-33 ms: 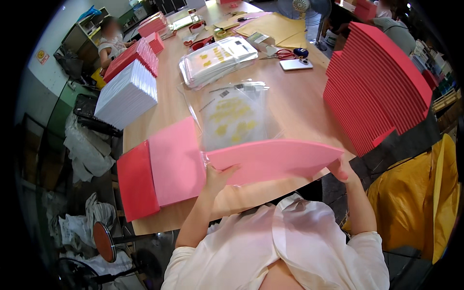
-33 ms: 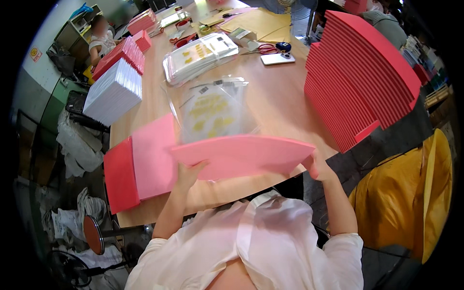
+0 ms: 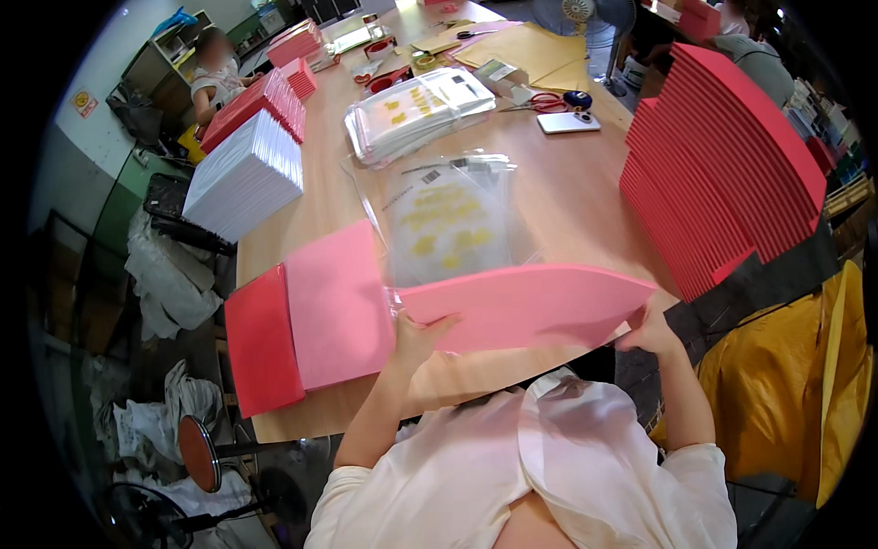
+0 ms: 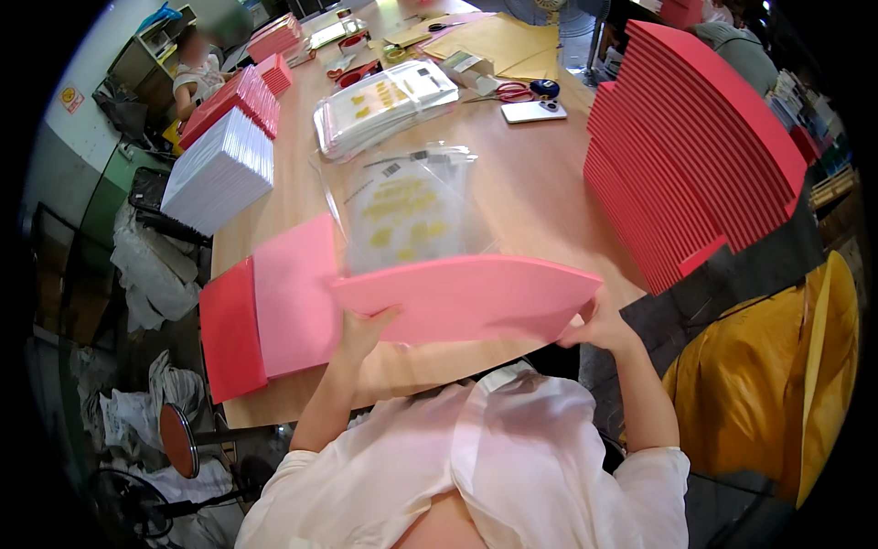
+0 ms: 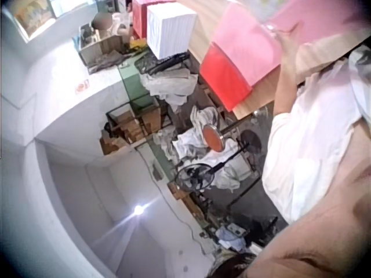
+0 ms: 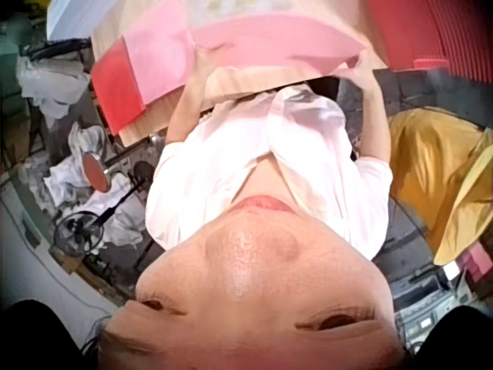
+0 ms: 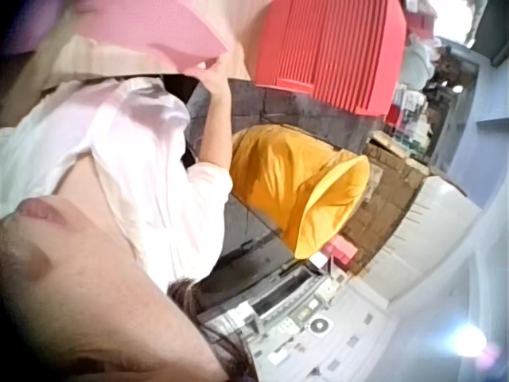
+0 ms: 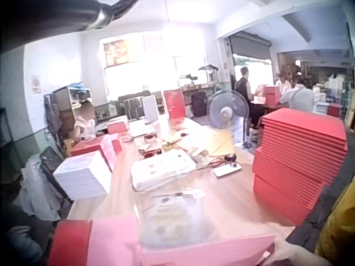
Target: The person repeatedly picks up red and pink cards from stacks on a table and places them into clear plastic sleeves. The person then seals the sleeves and stacks the packaged cards on the table. The process is repeated continuously throughout the video.
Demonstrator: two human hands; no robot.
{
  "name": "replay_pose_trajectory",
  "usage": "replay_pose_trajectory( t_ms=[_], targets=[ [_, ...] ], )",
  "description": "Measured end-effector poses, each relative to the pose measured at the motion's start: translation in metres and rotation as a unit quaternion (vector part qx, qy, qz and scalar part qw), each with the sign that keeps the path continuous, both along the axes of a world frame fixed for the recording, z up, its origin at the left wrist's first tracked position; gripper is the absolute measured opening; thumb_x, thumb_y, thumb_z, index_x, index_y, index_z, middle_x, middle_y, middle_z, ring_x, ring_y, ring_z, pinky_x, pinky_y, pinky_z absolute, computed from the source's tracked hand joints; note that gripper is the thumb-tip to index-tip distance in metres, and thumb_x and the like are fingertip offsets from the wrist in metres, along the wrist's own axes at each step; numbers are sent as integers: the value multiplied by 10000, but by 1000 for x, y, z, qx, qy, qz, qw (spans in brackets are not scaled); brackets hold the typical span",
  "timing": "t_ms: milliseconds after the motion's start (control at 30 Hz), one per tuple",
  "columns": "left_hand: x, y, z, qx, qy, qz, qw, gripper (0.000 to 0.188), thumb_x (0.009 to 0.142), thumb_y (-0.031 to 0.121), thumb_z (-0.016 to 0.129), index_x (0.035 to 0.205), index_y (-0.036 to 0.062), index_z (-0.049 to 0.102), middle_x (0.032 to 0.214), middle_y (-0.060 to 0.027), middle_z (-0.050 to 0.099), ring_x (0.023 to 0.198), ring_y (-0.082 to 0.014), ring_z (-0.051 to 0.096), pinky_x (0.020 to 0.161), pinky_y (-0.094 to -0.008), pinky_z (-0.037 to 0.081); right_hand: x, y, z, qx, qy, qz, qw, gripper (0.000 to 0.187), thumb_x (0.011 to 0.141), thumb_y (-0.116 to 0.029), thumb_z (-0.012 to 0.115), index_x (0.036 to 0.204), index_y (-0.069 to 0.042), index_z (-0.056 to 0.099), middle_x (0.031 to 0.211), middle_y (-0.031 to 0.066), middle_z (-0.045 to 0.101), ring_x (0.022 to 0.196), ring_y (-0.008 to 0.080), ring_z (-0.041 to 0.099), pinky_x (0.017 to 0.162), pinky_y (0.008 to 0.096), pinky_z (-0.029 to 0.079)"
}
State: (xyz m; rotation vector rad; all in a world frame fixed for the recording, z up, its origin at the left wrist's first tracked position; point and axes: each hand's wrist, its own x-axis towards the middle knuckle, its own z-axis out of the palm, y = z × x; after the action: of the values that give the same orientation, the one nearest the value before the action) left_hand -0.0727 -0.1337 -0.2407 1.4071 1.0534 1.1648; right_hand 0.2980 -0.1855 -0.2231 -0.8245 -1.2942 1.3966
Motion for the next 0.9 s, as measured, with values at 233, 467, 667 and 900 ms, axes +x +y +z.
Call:
replay_pose_trajectory(
  t_ms=[233,467,667,900],
  targets=[
    [12,10,-6,49,13,9,999,135,795,-1,747,926,-16,718,867,-33,713,771,-80,633,676,-232,525,-15,3,-15,-4,-62,-253,965,229,787,16,740,1007,23,676,918,44,690,843,123,646,759,254,523],
    [23,24,-23,56,-26,-8,998,179,802,-7,738,977,-16,701,922,-42,704,812,-97,637,702,-239,524,3,11,-28,-13,-195,-180,964,169,807,-2,732,970,30,704,912,65,704,846,135,650,774,269,525],
    [30,23,-30,-39,-28,15,999,207,808,1,737,1010,-8,694,953,-44,702,852,-95,634,725,-240,522,2,19,-44,-37,-222,-81,971,245,814,-19,729,1052,24,686,970,70,697,904,156,639,802,291,513],
    [23,38,-10,-41,39,58,997,223,901,133,652,1083,4,656,1050,-88,682,975,-166,630,843,-296,501,16,4,-12,-61,-170,-195,964,172,838,39,670,1007,7,656,915,17,660,837,105,619,732,242,494]
  ],
)
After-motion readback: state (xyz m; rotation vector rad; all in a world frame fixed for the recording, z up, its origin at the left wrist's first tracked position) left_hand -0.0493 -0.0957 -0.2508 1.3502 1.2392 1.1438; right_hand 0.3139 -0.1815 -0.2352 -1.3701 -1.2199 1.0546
